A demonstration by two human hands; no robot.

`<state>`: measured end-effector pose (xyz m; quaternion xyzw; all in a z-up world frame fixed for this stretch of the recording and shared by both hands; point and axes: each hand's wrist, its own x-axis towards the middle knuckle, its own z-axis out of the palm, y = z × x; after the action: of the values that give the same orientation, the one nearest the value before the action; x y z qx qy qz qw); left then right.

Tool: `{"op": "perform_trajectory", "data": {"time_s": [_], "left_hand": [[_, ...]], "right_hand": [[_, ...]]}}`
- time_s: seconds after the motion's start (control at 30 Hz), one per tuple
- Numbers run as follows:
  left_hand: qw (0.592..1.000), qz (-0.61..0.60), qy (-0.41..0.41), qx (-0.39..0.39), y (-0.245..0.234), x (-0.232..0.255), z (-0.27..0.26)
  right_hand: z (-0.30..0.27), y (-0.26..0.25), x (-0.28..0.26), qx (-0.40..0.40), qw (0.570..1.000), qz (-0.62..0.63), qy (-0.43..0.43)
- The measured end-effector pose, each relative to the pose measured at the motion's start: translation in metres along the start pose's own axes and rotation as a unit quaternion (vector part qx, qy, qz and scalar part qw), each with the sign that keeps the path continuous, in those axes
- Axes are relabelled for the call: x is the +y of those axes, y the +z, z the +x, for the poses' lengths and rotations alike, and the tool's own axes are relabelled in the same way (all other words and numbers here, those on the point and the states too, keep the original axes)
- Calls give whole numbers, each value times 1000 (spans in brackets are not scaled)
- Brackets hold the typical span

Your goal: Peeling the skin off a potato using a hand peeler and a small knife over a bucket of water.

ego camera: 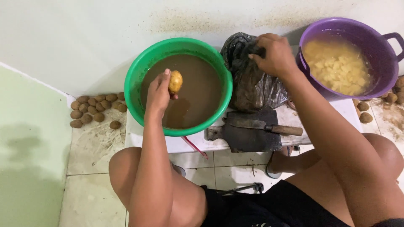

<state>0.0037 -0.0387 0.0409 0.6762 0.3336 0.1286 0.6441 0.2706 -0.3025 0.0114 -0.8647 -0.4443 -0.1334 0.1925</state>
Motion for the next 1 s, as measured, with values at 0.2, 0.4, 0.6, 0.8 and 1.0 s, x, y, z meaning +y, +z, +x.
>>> {"op": "perform_trajectory", "data": {"time_s": [0.2, 0.4, 0.6, 0.8, 1.0], "left_hand": [[994, -9, 107, 20, -3, -22, 12], [989, 21, 146, 1, 15, -15, -11], [959, -51, 243, -140, 73, -40, -38], [934, -95, 248, -238, 124, -52, -60], [929, 56, 288, -225, 156, -56, -66]], "right_hand": [[-95, -36, -4, 22, 998, 5, -50], [-166, -56, -105, -60, 984, 69, -154], [-222, 42, -126, -66, 971, 58, -223], [-232, 62, -138, -45, 968, 61, -241], [-239, 58, -146, -115, 967, 26, -224]]}}
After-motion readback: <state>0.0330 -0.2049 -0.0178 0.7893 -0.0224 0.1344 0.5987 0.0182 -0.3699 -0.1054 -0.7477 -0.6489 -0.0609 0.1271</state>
